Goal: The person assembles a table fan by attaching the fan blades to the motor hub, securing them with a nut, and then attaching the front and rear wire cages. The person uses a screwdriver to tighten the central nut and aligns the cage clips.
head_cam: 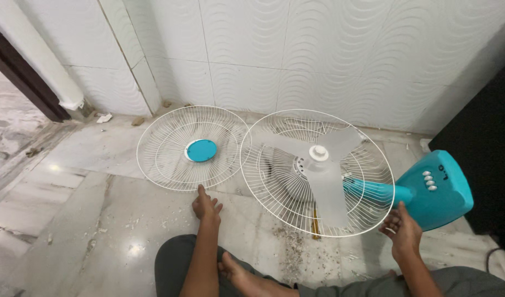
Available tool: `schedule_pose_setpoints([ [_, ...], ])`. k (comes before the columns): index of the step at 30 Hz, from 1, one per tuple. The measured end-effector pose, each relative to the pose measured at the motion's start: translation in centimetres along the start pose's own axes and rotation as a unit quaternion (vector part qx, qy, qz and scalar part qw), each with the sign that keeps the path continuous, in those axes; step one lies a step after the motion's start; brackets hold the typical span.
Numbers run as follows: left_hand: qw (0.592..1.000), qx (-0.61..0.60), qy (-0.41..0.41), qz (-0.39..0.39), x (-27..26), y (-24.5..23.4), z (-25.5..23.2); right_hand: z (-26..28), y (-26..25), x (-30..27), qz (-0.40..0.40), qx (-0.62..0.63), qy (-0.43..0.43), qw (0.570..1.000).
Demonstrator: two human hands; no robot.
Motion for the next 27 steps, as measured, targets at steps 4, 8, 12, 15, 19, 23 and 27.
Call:
schedule_pose_setpoints([
  [4,1.000,-0.019,-0.007,-0.001,0.4,0.8,-0.3,-0.1,0.6,-1.0,0.011,-0.016,-0.028,0.999],
  [8,0.999,-0.029,0.015,-0.004,1.2,1.3,-0.6,-0.2,1.3,-1.3,0.011,-0.043,-0.037,0.998],
  [12,0.999,-0.047,0.007,-0.003,2.6,1.5,0.1,-0.7,1.1,-1.2,0.015,-0.051,-0.041,0.998],
  [15,0.998,-0.062,0.001,0.006,3.2,1.8,0.2,-0.4,1.4,-1.3,0.010,-0.066,-0.039,0.997],
  [19,0.999,-0.032,-0.002,0.030,2.2,1.9,0.0,-0.6,2.5,-2.7,0.045,-0.075,0.015,0.996],
  [23,0.996,-0.018,-0.062,0.061,-0.2,2.9,-0.6,-1.6,5.0,-4.5,0.135,-0.037,0.044,0.989],
  [27,0.976,-0.006,-0.116,0.182,-4.5,3.6,-0.5,-1.0,5.0,-4.5,0.068,-0.073,-0.091,0.991],
])
Point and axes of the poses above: each hand's wrist, its own x-axis towards the middle knuckle, its own y-axis out of the palm, z = x × y, the point moved 5 cm from there along x, towards the middle knuckle, and after that the axes turned 13 degrees about y, right-handed, at the moved point
